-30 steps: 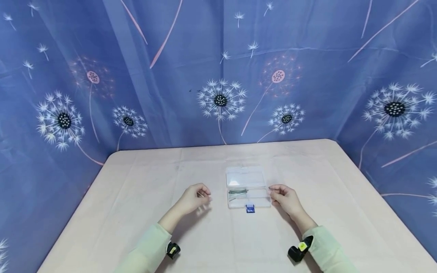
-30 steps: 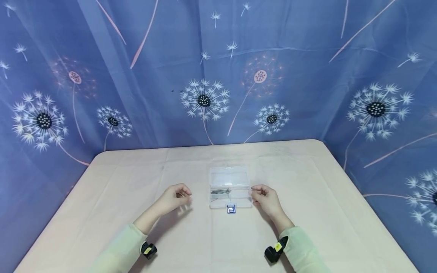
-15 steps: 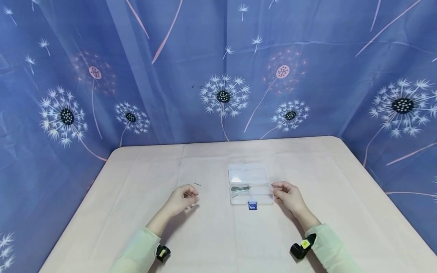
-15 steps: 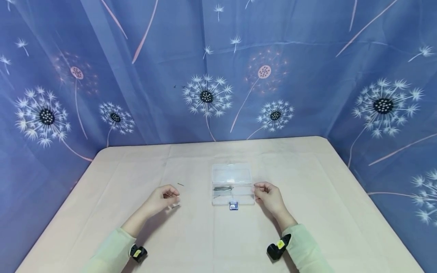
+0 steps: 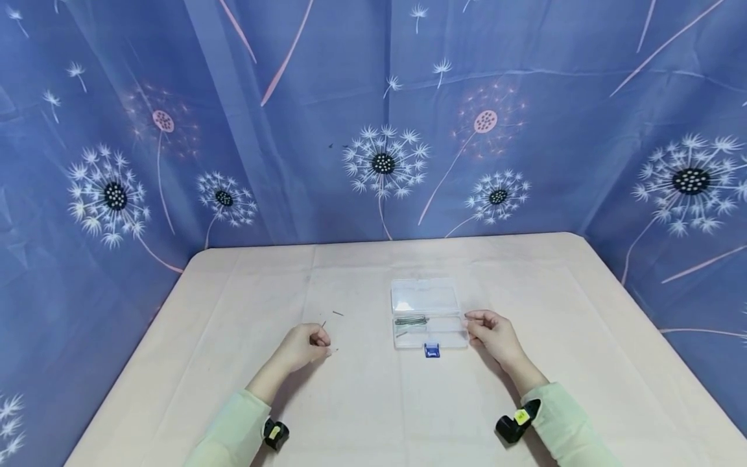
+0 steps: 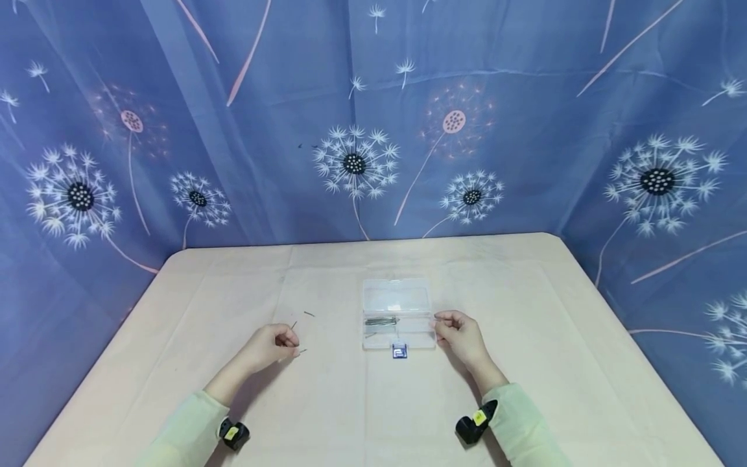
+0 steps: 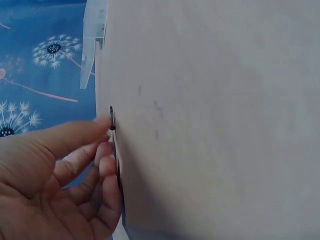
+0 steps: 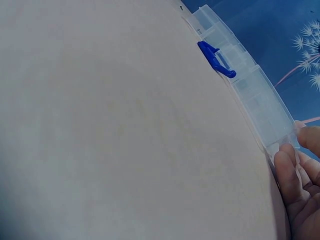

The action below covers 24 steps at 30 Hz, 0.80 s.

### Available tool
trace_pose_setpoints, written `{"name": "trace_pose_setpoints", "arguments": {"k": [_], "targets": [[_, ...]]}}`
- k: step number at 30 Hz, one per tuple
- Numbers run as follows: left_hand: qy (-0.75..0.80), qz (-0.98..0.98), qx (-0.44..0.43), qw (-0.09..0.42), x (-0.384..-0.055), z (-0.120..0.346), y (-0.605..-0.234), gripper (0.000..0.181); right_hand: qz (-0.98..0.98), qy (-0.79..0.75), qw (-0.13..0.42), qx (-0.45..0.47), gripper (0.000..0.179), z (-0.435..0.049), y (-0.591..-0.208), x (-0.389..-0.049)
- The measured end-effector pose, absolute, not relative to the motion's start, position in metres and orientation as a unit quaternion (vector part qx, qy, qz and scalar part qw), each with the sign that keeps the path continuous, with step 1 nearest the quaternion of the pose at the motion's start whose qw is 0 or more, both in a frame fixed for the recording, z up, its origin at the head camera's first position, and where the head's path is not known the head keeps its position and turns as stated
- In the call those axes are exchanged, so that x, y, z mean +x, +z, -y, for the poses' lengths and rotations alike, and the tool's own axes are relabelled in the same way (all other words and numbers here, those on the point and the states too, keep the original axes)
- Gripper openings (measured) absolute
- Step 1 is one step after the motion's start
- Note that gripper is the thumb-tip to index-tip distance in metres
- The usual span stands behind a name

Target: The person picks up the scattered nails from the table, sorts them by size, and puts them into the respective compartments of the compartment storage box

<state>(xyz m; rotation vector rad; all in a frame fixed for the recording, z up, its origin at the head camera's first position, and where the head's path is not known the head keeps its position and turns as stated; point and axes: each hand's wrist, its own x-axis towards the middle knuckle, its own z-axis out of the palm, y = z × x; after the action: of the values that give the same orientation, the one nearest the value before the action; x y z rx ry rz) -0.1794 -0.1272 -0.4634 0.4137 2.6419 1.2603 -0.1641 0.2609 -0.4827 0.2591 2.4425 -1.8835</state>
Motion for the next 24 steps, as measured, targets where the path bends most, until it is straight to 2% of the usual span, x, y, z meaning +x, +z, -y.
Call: {"name": "trace_pose_setpoints", "arguments": {"k": [16, 24], "targets": [[0.294, -0.944, 0.142, 0.056, -0.167, 0.118, -0.451, 0.014, -0.788, -0.610, 0.021, 0.082, 0.034, -0.260, -0.486, -0.165], [0.264, -0.953, 0.136, 0.062, -0.165, 0.115, -0.450, 0.014, -0.789, -0.609, 0.020, 0.085, 0.032, -0.260, -0.488, -0.166]]}}
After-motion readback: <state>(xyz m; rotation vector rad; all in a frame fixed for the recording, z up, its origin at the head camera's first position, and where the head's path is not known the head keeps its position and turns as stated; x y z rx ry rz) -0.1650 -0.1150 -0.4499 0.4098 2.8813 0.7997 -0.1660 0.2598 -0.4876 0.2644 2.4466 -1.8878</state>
